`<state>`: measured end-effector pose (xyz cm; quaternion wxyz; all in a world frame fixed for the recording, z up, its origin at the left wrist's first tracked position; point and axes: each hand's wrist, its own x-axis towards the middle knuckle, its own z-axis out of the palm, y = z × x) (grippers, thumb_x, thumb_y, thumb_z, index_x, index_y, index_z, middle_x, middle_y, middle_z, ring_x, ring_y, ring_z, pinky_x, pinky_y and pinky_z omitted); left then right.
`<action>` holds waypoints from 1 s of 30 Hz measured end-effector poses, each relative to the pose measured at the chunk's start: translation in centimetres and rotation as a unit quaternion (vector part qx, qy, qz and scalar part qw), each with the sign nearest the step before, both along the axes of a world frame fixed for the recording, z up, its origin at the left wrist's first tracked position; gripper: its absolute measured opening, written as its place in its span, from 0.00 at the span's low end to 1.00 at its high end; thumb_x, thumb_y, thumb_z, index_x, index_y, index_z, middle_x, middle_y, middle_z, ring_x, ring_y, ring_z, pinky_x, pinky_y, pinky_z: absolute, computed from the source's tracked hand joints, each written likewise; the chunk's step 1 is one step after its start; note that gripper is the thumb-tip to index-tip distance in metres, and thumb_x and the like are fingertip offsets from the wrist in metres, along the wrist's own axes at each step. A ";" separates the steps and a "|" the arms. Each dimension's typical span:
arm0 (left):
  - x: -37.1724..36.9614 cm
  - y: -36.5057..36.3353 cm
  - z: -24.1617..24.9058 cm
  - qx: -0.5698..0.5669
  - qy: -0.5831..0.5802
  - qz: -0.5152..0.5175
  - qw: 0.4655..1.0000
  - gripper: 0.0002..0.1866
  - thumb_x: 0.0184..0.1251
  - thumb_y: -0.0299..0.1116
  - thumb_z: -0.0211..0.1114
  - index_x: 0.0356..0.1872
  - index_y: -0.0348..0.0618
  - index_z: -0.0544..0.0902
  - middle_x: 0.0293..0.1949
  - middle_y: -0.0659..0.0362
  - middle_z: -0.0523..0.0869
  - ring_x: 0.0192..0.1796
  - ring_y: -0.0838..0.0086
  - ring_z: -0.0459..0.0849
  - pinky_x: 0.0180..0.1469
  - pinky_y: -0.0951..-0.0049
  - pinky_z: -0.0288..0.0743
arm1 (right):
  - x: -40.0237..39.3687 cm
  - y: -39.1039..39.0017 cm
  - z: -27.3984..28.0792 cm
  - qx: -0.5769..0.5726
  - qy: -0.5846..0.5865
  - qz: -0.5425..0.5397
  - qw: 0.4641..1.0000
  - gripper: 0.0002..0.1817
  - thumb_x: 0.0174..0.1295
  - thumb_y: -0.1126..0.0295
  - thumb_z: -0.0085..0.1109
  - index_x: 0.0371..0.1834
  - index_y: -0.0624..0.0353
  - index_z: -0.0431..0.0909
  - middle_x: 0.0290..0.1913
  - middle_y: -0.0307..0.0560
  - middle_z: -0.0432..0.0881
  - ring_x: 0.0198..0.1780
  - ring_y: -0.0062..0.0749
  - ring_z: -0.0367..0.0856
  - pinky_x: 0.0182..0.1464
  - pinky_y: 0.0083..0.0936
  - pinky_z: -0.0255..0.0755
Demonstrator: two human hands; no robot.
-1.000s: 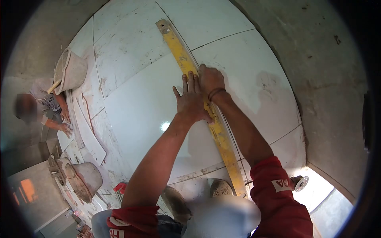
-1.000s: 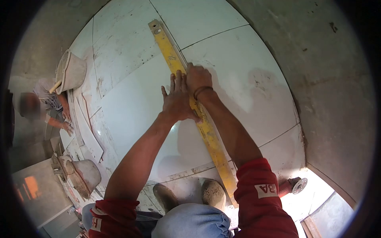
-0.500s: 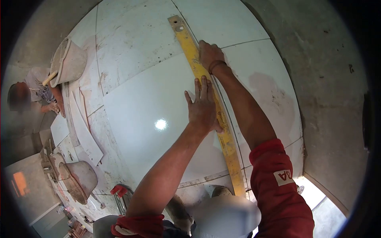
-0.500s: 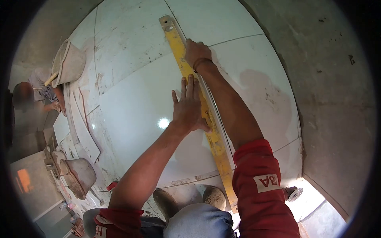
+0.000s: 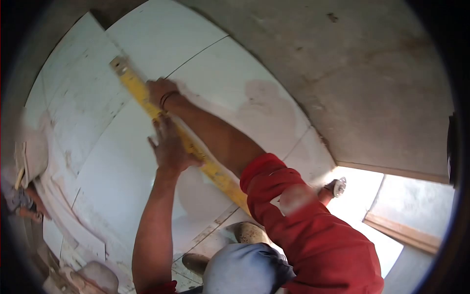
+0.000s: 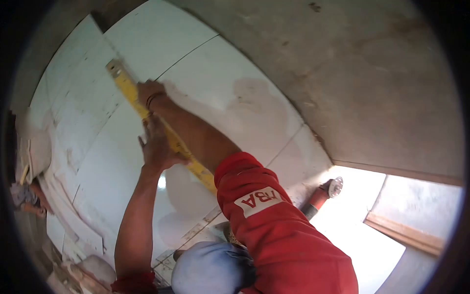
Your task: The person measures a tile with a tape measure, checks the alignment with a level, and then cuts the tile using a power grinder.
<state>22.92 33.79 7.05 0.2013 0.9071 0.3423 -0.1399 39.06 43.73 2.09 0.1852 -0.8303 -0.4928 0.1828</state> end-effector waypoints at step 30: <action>-0.2 0.6 1.3 -0.005 0.034 -0.009 0.999 0.92 0.23 0.59 0.97 0.86 0.23 0.44 0.89 0.33 0.42 0.91 0.36 0.39 0.84 0.28 0.55 | -0.1 2.3 -0.2 -0.017 0.022 -0.030 0.999 0.15 0.74 0.65 0.61 0.58 0.60 0.81 0.53 0.67 0.90 0.59 0.64 0.89 0.63 0.55 0.83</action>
